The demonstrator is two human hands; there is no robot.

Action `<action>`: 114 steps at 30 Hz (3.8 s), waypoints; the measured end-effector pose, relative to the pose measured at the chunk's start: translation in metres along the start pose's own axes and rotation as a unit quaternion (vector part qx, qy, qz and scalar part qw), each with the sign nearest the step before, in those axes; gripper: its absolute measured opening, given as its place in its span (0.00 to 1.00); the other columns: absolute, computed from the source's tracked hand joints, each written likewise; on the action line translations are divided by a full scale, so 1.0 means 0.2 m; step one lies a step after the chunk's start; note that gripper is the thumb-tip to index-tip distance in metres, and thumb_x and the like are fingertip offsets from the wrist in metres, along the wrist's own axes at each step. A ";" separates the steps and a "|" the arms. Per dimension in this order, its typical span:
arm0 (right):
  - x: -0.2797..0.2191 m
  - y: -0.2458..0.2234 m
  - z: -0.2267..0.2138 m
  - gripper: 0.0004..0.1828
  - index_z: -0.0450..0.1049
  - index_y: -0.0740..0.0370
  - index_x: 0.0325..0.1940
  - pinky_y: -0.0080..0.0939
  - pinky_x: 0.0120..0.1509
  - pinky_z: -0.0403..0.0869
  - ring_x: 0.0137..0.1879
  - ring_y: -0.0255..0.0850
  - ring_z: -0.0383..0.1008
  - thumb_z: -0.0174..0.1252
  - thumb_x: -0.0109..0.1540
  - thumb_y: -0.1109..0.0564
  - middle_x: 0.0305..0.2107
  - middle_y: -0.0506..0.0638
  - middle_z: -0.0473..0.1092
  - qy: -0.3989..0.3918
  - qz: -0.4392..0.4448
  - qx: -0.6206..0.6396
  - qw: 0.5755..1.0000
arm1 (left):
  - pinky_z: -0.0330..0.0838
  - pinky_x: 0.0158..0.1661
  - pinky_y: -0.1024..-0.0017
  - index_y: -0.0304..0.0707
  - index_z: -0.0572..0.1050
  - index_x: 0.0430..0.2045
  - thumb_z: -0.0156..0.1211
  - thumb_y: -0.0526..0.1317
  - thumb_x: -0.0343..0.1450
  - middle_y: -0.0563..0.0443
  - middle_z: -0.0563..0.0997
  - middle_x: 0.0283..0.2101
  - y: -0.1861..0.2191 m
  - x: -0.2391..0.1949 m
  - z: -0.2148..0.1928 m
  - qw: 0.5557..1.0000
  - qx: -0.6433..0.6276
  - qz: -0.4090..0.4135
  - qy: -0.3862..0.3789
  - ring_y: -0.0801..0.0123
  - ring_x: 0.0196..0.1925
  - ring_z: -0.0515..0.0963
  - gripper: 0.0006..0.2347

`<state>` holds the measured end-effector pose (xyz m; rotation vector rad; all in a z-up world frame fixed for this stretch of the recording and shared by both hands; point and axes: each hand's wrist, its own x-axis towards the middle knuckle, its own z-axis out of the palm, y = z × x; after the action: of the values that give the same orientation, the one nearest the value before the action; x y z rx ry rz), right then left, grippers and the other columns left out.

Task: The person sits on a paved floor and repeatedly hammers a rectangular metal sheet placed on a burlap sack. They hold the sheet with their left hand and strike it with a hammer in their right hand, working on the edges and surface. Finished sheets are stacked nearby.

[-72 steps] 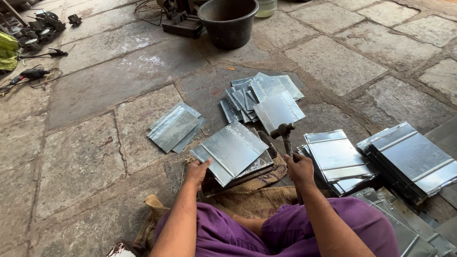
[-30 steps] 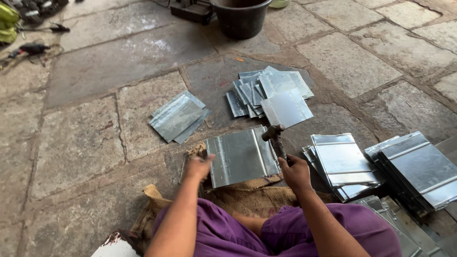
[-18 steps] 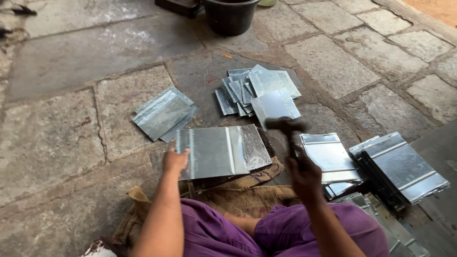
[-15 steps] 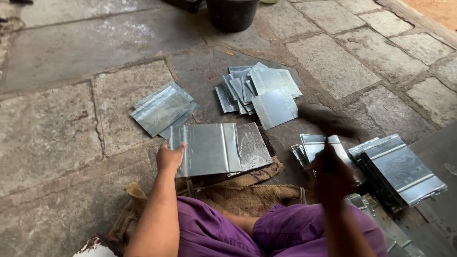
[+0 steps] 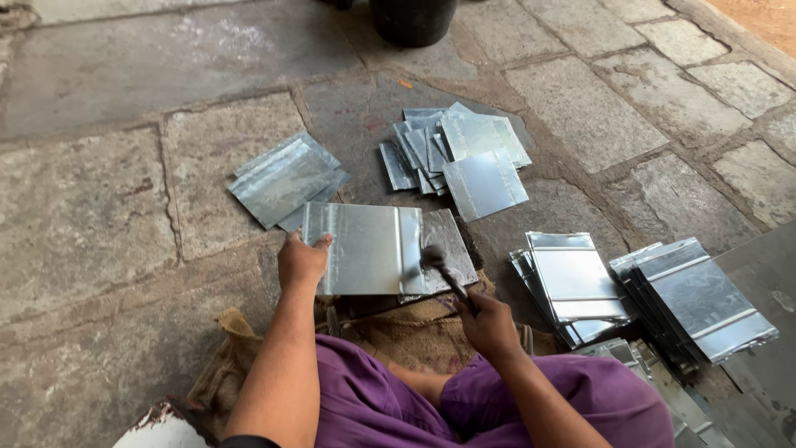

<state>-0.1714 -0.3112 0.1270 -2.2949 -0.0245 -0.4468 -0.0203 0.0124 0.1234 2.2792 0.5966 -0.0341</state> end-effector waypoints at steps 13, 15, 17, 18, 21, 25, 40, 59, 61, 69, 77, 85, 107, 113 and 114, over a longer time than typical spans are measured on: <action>0.04 -0.16 -0.40 0.14 0.76 0.64 0.54 0.34 0.34 0.72 0.33 0.33 0.72 0.56 0.70 0.53 0.30 0.50 0.74 0.224 -0.215 0.315 0.897 | 0.78 0.51 0.58 0.26 0.64 0.63 0.65 0.58 0.70 0.31 0.79 0.54 0.01 -0.01 0.01 0.999 -0.019 -0.022 -0.024 0.51 0.48 0.85 0.35; -0.01 -0.04 -0.17 0.12 0.78 0.64 0.51 0.33 0.32 0.72 0.30 0.33 0.72 0.56 0.69 0.55 0.27 0.50 0.74 0.169 -0.191 0.179 0.950 | 0.78 0.51 0.58 0.27 0.64 0.63 0.65 0.58 0.70 0.32 0.78 0.55 -0.01 -0.01 0.02 0.999 -0.019 -0.022 -0.022 0.52 0.49 0.84 0.36; -0.08 0.04 -0.01 0.11 0.81 0.63 0.48 0.33 0.30 0.72 0.28 0.33 0.73 0.55 0.68 0.57 0.24 0.50 0.75 0.050 -0.100 0.065 0.992 | 0.78 0.52 0.57 0.29 0.66 0.63 0.64 0.58 0.69 0.33 0.78 0.57 -0.01 0.01 0.03 0.999 -0.021 -0.026 -0.022 0.51 0.50 0.84 0.35; -0.09 0.05 0.02 0.11 0.82 0.63 0.46 0.33 0.29 0.72 0.27 0.33 0.74 0.55 0.67 0.59 0.23 0.50 0.75 0.010 -0.033 0.037 0.999 | 0.77 0.52 0.56 0.30 0.66 0.62 0.64 0.59 0.69 0.33 0.78 0.57 -0.01 0.01 0.04 1.000 -0.013 -0.022 -0.015 0.49 0.53 0.83 0.34; -0.05 0.01 -0.02 0.13 0.81 0.60 0.50 0.40 0.26 0.65 0.24 0.38 0.69 0.61 0.66 0.53 0.22 0.51 0.76 -0.041 0.212 0.027 0.976 | 0.76 0.54 0.53 0.31 0.68 0.61 0.65 0.60 0.69 0.34 0.78 0.58 -0.03 0.05 0.05 1.000 0.006 -0.007 0.004 0.46 0.58 0.80 0.34; 0.10 -0.09 -0.30 0.12 0.80 0.68 0.47 0.31 0.37 0.73 0.34 0.30 0.73 0.57 0.70 0.56 0.29 0.48 0.76 0.106 0.007 0.208 0.972 | 0.76 0.52 0.54 0.31 0.68 0.61 0.66 0.61 0.69 0.33 0.78 0.57 -0.04 0.06 0.06 0.999 0.021 0.020 0.013 0.45 0.56 0.80 0.34; 0.02 0.01 -0.01 0.12 0.79 0.57 0.40 0.35 0.24 0.61 0.24 0.35 0.65 0.53 0.67 0.51 0.22 0.51 0.72 -0.033 0.164 0.008 0.986 | 0.78 0.47 0.56 0.29 0.66 0.62 0.63 0.61 0.70 0.32 0.79 0.55 -0.05 0.05 0.07 0.999 0.032 0.037 0.004 0.48 0.49 0.82 0.35; -0.01 0.22 0.08 0.22 0.73 0.60 0.26 0.38 0.24 0.64 0.20 0.33 0.64 0.51 0.71 0.48 0.16 0.46 0.68 0.012 0.052 0.045 0.998 | 0.79 0.51 0.52 0.36 0.57 0.68 0.60 0.60 0.70 0.32 0.75 0.61 -0.03 0.01 0.06 0.999 0.014 0.019 -0.047 0.43 0.57 0.81 0.37; 0.03 0.19 0.05 0.22 0.75 0.60 0.23 0.38 0.21 0.62 0.18 0.33 0.62 0.53 0.69 0.48 0.13 0.44 0.68 -0.019 0.179 0.032 0.983 | 0.78 0.52 0.52 0.37 0.57 0.67 0.60 0.61 0.70 0.32 0.74 0.61 -0.01 0.00 0.05 0.998 0.033 0.023 -0.044 0.42 0.59 0.78 0.37; 0.23 -0.11 -0.69 0.18 0.72 0.66 0.43 0.43 0.42 0.75 0.35 0.42 0.72 0.57 0.71 0.46 0.34 0.55 0.71 0.202 -0.296 0.368 0.858 | 0.75 0.57 0.52 0.34 0.61 0.66 0.61 0.61 0.69 0.30 0.74 0.61 -0.08 0.05 0.09 0.996 0.044 0.064 -0.036 0.41 0.61 0.77 0.36; 0.01 0.25 -0.08 0.12 0.75 0.57 0.38 0.37 0.29 0.65 0.26 0.35 0.65 0.55 0.70 0.49 0.25 0.49 0.71 0.167 -0.153 0.107 0.968 | 0.73 0.59 0.53 0.38 0.61 0.67 0.59 0.62 0.69 0.34 0.74 0.63 -0.06 0.03 0.09 0.997 0.039 0.053 -0.047 0.43 0.63 0.76 0.36; 0.18 0.02 -0.25 0.18 0.77 0.65 0.34 0.32 0.23 0.59 0.23 0.27 0.65 0.53 0.72 0.51 0.20 0.43 0.70 0.146 0.138 0.245 0.948 | 0.71 0.60 0.53 0.37 0.64 0.65 0.59 0.64 0.68 0.33 0.73 0.63 -0.17 0.07 0.18 0.995 0.058 0.074 -0.028 0.42 0.64 0.74 0.37; 0.23 -0.03 -0.23 0.17 0.77 0.64 0.42 0.33 0.20 0.61 0.19 0.30 0.63 0.52 0.71 0.48 0.18 0.45 0.68 0.158 -0.030 0.247 0.956 | 0.75 0.56 0.50 0.36 0.67 0.62 0.57 0.66 0.69 0.32 0.77 0.59 -0.19 0.09 0.21 0.991 0.101 0.078 -0.034 0.40 0.59 0.78 0.35; 0.14 0.10 -0.01 0.15 0.78 0.63 0.42 0.32 0.25 0.67 0.24 0.30 0.69 0.53 0.72 0.51 0.22 0.47 0.73 0.126 -0.085 0.185 0.971 | 0.75 0.57 0.51 0.38 0.67 0.63 0.56 0.66 0.69 0.34 0.79 0.57 -0.18 0.08 0.21 0.993 0.093 0.044 -0.055 0.43 0.58 0.80 0.36; 0.13 0.12 0.02 0.14 0.80 0.63 0.42 0.32 0.24 0.69 0.23 0.30 0.70 0.53 0.70 0.51 0.22 0.48 0.74 0.082 -0.044 0.154 0.984 | 0.75 0.58 0.51 0.38 0.68 0.63 0.56 0.66 0.68 0.34 0.79 0.57 -0.20 0.08 0.21 0.993 0.094 0.054 -0.046 0.43 0.59 0.80 0.35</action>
<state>-0.1417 -0.3284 0.1154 -1.9537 -0.1049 -0.6317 -0.0156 0.0131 0.0630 2.4742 0.4353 -0.1480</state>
